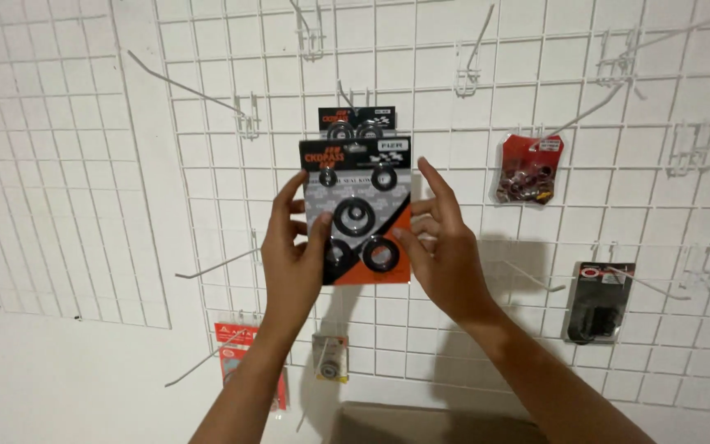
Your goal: The person uses a cloth to wipe the surface of various packaged items retrieved from a cardboard box. They clean the front and back of each package, including items with circular components and rectangular boxes, before placing them back into the box.
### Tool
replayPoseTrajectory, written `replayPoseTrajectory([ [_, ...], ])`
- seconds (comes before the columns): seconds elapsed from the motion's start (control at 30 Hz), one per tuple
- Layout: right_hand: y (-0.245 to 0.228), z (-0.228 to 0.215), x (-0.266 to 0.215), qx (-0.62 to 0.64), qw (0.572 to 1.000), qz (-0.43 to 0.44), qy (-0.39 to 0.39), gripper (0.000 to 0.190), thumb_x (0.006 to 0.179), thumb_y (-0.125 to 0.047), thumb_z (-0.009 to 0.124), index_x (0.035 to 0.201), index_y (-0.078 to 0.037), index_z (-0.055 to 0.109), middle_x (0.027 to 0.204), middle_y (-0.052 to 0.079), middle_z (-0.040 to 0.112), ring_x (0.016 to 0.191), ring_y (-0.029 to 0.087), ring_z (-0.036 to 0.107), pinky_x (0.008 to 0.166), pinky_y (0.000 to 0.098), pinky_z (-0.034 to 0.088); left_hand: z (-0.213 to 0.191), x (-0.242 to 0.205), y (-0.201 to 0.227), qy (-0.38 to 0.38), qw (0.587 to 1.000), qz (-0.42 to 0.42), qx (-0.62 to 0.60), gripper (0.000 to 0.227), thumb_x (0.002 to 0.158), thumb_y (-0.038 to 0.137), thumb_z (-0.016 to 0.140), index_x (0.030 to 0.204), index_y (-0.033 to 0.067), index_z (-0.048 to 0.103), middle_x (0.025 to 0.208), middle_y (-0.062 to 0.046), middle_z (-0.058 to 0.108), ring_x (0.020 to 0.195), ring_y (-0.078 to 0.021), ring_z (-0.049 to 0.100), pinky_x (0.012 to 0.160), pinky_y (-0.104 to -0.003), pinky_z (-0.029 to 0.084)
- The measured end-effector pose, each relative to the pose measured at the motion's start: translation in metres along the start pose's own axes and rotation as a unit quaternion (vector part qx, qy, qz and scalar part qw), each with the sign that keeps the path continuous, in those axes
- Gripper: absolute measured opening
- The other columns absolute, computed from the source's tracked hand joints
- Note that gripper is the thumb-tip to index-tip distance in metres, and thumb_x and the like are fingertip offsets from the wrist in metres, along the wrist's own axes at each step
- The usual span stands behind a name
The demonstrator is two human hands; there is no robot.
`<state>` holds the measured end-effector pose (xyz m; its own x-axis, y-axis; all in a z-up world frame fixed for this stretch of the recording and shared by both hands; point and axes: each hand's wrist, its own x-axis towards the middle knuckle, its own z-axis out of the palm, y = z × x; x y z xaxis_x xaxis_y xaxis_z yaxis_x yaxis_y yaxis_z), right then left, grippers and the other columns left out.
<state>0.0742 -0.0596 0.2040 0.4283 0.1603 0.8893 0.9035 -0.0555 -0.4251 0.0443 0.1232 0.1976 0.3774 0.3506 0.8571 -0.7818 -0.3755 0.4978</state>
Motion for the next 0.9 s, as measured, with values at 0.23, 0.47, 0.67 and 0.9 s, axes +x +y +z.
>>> replayPoseTrajectory([
  [0.23, -0.007, 0.018, 0.049, 0.008, 1.000, -0.027, 0.010, 0.074, 0.099, 0.006, 0.061, 0.163, -0.012, 0.031, 0.106, 0.011, 0.053, 0.081, 0.015, 0.061, 0.063, 0.0306, 0.062, -0.006, 0.057, 0.000, 0.014, 0.997, 0.069, 0.035, 0.050, 0.099, 0.009, 0.063, 0.147, 0.0144, 0.049, 0.107, -0.016, 0.063, 0.076, -0.0220, 0.066, 0.056, -0.032, 0.060],
  [0.47, 0.007, 0.022, 0.072, -0.002, 1.000, 0.000, 0.011, 0.078, 0.098, 0.005, 0.063, 0.164, -0.019, 0.030, 0.111, 0.011, 0.055, 0.084, 0.017, 0.065, 0.063, 0.0306, 0.064, -0.003, 0.078, -0.006, 0.005, 0.997, 0.065, 0.032, 0.051, 0.099, 0.008, 0.062, 0.147, 0.0174, 0.050, 0.109, -0.015, 0.062, 0.075, -0.0212, 0.064, 0.055, -0.032, 0.060],
  [0.67, 0.016, 0.022, 0.075, -0.013, 1.000, 0.001, 0.010, 0.078, 0.098, 0.004, 0.063, 0.164, -0.020, 0.030, 0.110, 0.010, 0.053, 0.085, 0.016, 0.065, 0.066, 0.0296, 0.065, -0.001, 0.083, -0.015, 0.004, 0.997, 0.067, 0.031, 0.052, 0.099, 0.009, 0.063, 0.148, 0.0169, 0.049, 0.110, -0.016, 0.062, 0.075, -0.0221, 0.065, 0.055, -0.032, 0.060],
  [0.9, 0.018, 0.020, 0.074, -0.012, 0.999, 0.046, -0.006, 0.079, 0.096, 0.003, 0.064, 0.164, -0.019, 0.030, 0.110, 0.008, 0.050, 0.085, 0.015, 0.064, 0.066, 0.0290, 0.063, -0.004, 0.080, -0.017, -0.014, 0.999, 0.033, 0.040, 0.054, 0.096, 0.009, 0.064, 0.148, 0.0178, 0.049, 0.109, -0.015, 0.062, 0.076, -0.0221, 0.064, 0.056, -0.033, 0.060],
])
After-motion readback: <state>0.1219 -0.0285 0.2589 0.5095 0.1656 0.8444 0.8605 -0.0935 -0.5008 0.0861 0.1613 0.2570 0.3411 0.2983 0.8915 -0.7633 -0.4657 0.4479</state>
